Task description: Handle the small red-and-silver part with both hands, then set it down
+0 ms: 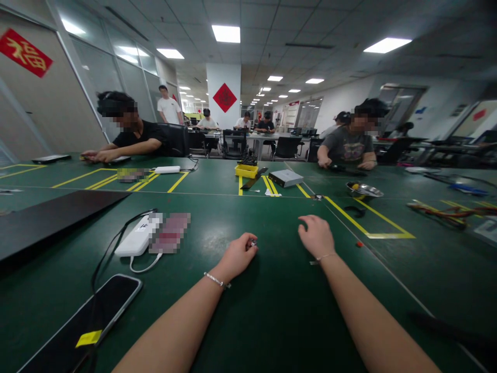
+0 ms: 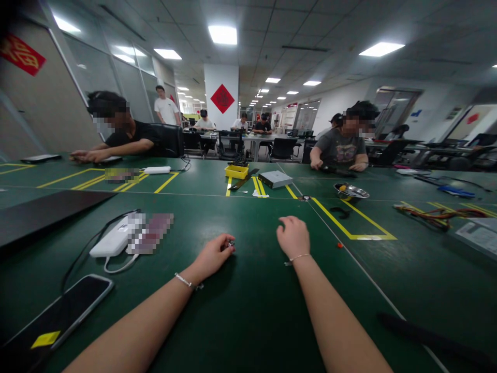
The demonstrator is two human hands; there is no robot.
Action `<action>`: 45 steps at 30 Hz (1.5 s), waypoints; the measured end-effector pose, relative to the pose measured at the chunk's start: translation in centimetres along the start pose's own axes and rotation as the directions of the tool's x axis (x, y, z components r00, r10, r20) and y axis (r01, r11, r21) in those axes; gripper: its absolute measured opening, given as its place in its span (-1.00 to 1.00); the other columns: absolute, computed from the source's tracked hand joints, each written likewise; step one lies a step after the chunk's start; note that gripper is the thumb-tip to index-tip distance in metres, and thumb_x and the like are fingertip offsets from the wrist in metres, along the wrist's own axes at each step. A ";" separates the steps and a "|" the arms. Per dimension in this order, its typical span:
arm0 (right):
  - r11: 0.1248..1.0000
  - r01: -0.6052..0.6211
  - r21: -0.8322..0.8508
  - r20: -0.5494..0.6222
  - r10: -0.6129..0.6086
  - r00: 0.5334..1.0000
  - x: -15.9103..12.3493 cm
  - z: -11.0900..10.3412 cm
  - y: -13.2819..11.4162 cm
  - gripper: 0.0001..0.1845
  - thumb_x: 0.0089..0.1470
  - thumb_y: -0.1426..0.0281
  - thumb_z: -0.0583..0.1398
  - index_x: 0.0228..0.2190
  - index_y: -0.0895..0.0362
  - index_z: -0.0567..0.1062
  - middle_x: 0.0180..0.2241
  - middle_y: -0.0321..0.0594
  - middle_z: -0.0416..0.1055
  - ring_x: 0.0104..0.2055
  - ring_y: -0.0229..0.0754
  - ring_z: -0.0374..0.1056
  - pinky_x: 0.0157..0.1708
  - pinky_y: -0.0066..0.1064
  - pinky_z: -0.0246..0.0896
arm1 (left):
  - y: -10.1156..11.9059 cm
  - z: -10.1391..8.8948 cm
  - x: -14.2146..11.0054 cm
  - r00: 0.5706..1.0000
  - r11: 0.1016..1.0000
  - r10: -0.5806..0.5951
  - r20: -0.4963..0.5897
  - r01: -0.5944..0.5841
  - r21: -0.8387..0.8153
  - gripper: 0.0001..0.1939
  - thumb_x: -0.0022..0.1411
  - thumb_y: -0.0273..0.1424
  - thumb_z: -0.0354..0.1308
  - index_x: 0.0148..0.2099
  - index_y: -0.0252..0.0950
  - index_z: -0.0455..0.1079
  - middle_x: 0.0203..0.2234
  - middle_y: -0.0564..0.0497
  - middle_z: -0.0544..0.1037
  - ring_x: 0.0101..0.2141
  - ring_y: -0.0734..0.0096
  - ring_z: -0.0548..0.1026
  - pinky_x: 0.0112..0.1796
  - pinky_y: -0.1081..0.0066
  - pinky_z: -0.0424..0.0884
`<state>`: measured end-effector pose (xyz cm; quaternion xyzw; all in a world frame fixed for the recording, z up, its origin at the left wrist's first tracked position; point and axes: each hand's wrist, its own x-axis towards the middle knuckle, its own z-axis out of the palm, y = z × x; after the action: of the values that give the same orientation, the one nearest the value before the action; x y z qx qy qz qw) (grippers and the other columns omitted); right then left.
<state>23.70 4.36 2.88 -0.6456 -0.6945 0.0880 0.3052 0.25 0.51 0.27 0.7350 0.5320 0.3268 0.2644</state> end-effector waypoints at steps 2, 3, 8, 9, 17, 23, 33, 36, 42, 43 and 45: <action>0.928 -0.222 -0.298 -0.183 0.173 0.968 0.4 -1.5 4.0 -0.56 -0.05 0.34 -0.01 -0.08 0.15 0.29 0.05 -0.02 0.04 0.11 0.08 -0.16 0.01 -0.06 -0.23 | -0.2 -0.1 0.0 1.000 0.999 -0.006 0.004 0.006 -0.040 -0.74 0.10 -0.35 -0.08 -0.13 -0.23 0.24 -0.40 0.07 0.47 -0.37 0.46 0.42 -0.34 0.47 0.30; 0.867 -0.330 -0.373 -0.205 0.270 0.941 0.4 -2.0 5.9 -0.52 -0.06 0.30 -0.01 -0.05 0.12 0.26 0.07 -0.03 0.00 0.12 0.13 -0.20 -0.01 0.00 -0.22 | -0.2 -0.1 0.0 1.000 0.998 -0.012 0.009 0.012 -0.061 -0.74 0.11 -0.36 -0.10 -0.12 -0.23 0.23 -0.38 0.06 0.47 -0.35 0.47 0.43 -0.33 0.47 0.30; 0.700 -0.566 -0.435 -0.095 0.589 0.802 0.5 -2.9 11.5 -0.45 -0.05 0.23 -0.09 0.00 0.11 0.20 0.03 0.09 0.06 0.04 0.18 0.00 -0.17 -0.02 0.06 | -0.3 0.0 0.1 0.999 0.992 -0.035 0.018 0.037 -0.119 -0.71 0.12 -0.41 -0.14 -0.09 -0.23 0.20 -0.33 0.07 0.49 -0.32 0.48 0.43 -0.29 0.48 0.30; 0.696 -0.562 -0.447 -0.070 0.599 0.798 0.6 -3.0 11.7 -0.46 -0.05 0.25 -0.09 -0.01 0.13 0.23 0.01 0.10 0.10 0.02 0.17 0.05 -0.19 -0.05 0.09 | -0.4 0.0 0.2 0.999 0.991 -0.037 0.013 0.038 -0.125 -0.71 0.13 -0.41 -0.14 -0.08 -0.23 0.20 -0.33 0.07 0.49 -0.31 0.49 0.43 -0.29 0.48 0.30; 0.697 -0.522 -0.492 -0.087 0.557 0.826 -0.1 -4.1 9.9 -0.66 -0.11 0.48 -0.04 -0.35 0.33 0.45 -0.22 0.23 0.30 -0.17 0.11 0.25 -0.35 -0.19 0.19 | -1.5 0.2 0.6 0.995 0.976 -0.087 -0.053 0.075 -0.203 -0.68 0.11 -0.41 -0.11 -0.04 -0.26 0.15 -0.28 0.00 0.48 -0.25 0.46 0.43 -0.24 0.46 0.29; 0.832 -0.408 -0.375 -0.061 0.417 0.907 0.0 -3.2 7.4 -0.67 -0.10 0.51 -0.03 -0.32 0.28 0.45 -0.21 0.16 0.30 -0.18 0.07 0.25 -0.29 -0.19 0.15 | -1.7 0.3 0.8 0.991 0.975 -0.091 -0.097 0.069 -0.211 -0.75 0.08 -0.35 -0.04 -0.16 -0.27 0.22 -0.38 0.02 0.47 -0.34 0.46 0.43 -0.33 0.48 0.31; 0.727 -0.315 0.610 0.376 0.084 0.923 -1.2 3.4 -3.3 -0.81 -0.21 0.40 0.17 -0.43 0.19 0.42 -0.48 -0.20 0.40 -0.49 -0.31 0.27 -0.45 -0.45 0.17 | -1.4 0.1 0.7 0.997 0.989 -0.025 -0.074 0.013 -0.148 -0.75 0.06 -0.31 -0.02 -0.19 -0.25 0.26 -0.48 0.09 0.42 -0.45 0.50 0.38 -0.40 0.50 0.27; 0.597 -0.365 0.715 0.433 0.033 0.901 -2.1 3.9 -4.9 -0.79 -0.19 0.30 0.17 -0.49 0.21 0.40 -0.56 -0.26 0.36 -0.57 -0.37 0.22 -0.54 -0.48 0.11 | -1.2 0.0 0.7 0.999 0.985 -0.022 -0.048 0.013 -0.174 -0.71 0.12 -0.26 -0.11 -0.15 -0.26 0.26 -0.46 0.07 0.45 -0.42 0.48 0.40 -0.36 0.47 0.27; 0.371 -0.476 0.797 0.479 0.090 0.873 -2.6 4.1 -5.6 -0.79 -0.18 0.30 0.19 -0.49 0.21 0.40 -0.56 -0.29 0.33 -0.55 -0.40 0.22 -0.51 -0.51 0.11 | -1.1 0.0 0.7 1.000 0.981 -0.010 -0.022 0.005 -0.196 -0.70 0.15 -0.28 -0.16 -0.14 -0.25 0.26 -0.41 0.06 0.48 -0.36 0.47 0.41 -0.30 0.46 0.27; 0.322 -0.495 0.807 0.491 0.097 0.865 -2.6 4.1 -5.7 -0.79 -0.19 0.32 0.20 -0.47 0.20 0.40 -0.56 -0.29 0.33 -0.55 -0.40 0.22 -0.50 -0.51 0.12 | -1.1 0.1 0.7 1.000 0.981 -0.009 -0.024 0.004 -0.193 -0.71 0.14 -0.28 -0.14 -0.14 -0.25 0.26 -0.40 0.06 0.48 -0.36 0.47 0.41 -0.31 0.47 0.27; 0.234 -0.516 0.824 0.505 0.107 0.856 -2.7 4.3 -5.8 -0.79 -0.22 0.36 0.23 -0.45 0.18 0.38 -0.56 -0.30 0.34 -0.55 -0.39 0.24 -0.49 -0.51 0.13 | -1.0 0.1 0.7 0.999 0.984 -0.008 -0.039 0.000 -0.180 -0.72 0.12 -0.30 -0.10 -0.14 -0.24 0.27 -0.39 0.06 0.47 -0.37 0.48 0.40 -0.32 0.47 0.27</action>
<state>16.47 2.08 1.63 -0.4417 -0.4024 0.6484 0.4719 -0.15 1.50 -0.42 0.7003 0.5069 0.3877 0.3199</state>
